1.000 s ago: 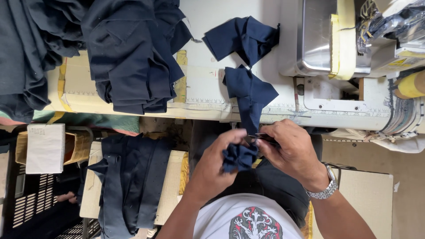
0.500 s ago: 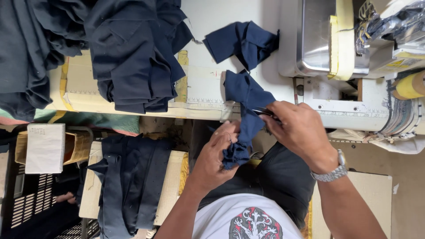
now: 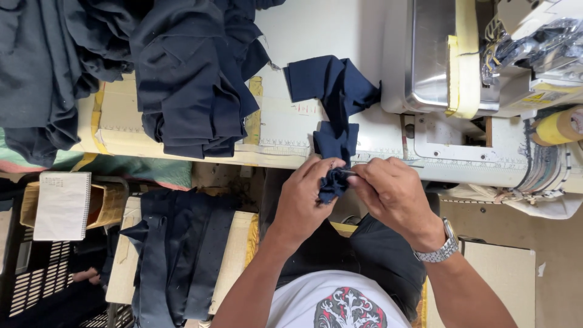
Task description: Trimming excess material from a fabric strip using thread snips at a sewing workstation
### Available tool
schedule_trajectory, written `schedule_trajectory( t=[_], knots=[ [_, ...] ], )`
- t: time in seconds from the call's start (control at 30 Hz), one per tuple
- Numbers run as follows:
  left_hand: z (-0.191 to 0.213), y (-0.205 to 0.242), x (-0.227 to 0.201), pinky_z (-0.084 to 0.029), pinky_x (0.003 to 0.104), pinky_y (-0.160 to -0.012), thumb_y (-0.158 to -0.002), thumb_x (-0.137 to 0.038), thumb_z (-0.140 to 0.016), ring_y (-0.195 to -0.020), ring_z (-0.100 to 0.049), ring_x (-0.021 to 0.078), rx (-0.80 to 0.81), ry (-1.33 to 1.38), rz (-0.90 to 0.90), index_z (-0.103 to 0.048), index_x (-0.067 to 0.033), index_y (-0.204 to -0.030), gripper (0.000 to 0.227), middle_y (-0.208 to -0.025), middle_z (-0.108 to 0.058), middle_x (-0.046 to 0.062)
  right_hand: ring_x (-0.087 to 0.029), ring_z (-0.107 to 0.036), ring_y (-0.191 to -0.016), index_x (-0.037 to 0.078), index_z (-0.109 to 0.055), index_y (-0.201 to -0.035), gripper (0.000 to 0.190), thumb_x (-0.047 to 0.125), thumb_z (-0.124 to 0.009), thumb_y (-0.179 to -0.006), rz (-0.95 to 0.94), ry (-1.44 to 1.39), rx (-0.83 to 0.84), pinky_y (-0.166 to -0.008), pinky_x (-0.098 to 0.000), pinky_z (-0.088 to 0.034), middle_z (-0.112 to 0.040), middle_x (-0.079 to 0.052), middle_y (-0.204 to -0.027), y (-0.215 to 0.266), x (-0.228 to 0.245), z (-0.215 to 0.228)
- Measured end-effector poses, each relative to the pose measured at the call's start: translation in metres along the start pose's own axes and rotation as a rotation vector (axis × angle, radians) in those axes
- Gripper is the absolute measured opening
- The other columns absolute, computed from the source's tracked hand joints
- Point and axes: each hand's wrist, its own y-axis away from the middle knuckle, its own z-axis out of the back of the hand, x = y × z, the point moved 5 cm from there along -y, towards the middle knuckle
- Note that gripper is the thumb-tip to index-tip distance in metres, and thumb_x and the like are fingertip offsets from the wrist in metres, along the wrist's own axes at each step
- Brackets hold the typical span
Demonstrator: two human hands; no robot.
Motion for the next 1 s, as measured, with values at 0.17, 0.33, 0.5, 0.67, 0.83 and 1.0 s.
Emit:
schedule_trajectory(
  t=[0.17,0.33,0.5,0.67,0.83,1.0],
  knots=[
    [0.020,0.006,-0.021,-0.057,0.039,-0.076,-0.081,0.003,-0.070,-0.082,-0.065,0.0319,-0.020,0.015,-0.016,-0.068,-0.0100,-0.120,0.041,-0.096,-0.062,0.008,-0.028,-0.065,-0.061,0.010,-0.070,-0.100,0.016,0.026,-0.067,-0.101,-0.205,0.124,0.084,-0.057,-0.0392,-0.054,-0.066,-0.006,-0.069,-0.001,-0.021,0.014],
    [0.021,0.020,-0.016,-0.057,0.046,-0.084,-0.083,0.006,-0.069,-0.092,-0.062,0.0380,-0.020,-0.014,-0.056,-0.068,-0.0155,-0.126,0.048,-0.106,-0.055,0.004,-0.026,-0.070,-0.062,0.010,-0.072,-0.100,0.014,0.023,-0.072,-0.097,-0.222,0.137,0.155,-0.057,-0.0346,-0.057,-0.072,-0.007,-0.073,-0.020,-0.016,-0.001],
    [0.024,0.019,-0.024,-0.040,0.058,-0.119,-0.084,0.003,-0.074,-0.146,-0.041,0.0456,-0.019,0.030,-0.185,-0.068,-0.0053,-0.117,0.034,-0.144,-0.047,0.015,-0.034,-0.069,-0.068,0.010,-0.067,-0.108,0.019,0.027,-0.070,-0.098,-0.096,0.085,-0.010,-0.058,-0.0416,-0.057,-0.068,-0.008,-0.077,-0.019,-0.013,-0.015],
    [0.020,0.019,-0.007,-0.048,0.053,-0.109,-0.074,0.006,-0.076,-0.119,-0.065,0.0389,0.095,0.080,0.000,-0.060,-0.0142,-0.135,0.066,-0.123,-0.064,0.011,-0.033,-0.068,-0.065,0.007,-0.071,-0.104,0.016,0.020,-0.073,-0.094,-0.046,-0.016,-0.063,-0.057,-0.0384,-0.054,-0.067,-0.009,-0.073,-0.018,0.002,-0.001],
    [0.015,0.006,-0.009,-0.057,0.055,-0.091,-0.074,0.006,-0.077,-0.113,-0.068,0.0460,0.117,0.078,0.080,-0.043,-0.0192,-0.157,0.093,-0.121,-0.068,0.022,-0.027,-0.068,-0.066,0.008,-0.072,-0.104,0.017,0.017,-0.076,-0.090,0.012,-0.034,-0.095,-0.057,-0.0353,-0.054,-0.070,-0.004,-0.077,-0.001,0.002,-0.005],
    [0.014,0.018,0.004,-0.060,0.043,-0.092,-0.071,0.000,-0.076,-0.102,-0.070,0.0323,0.002,-0.080,-0.048,-0.067,-0.0175,-0.136,0.067,-0.115,-0.066,0.007,-0.032,-0.067,-0.064,0.013,-0.072,-0.102,0.015,0.025,-0.064,-0.098,-0.128,-0.051,-0.080,-0.056,-0.0383,-0.054,-0.065,-0.005,-0.070,0.011,0.003,-0.005]
  ],
)
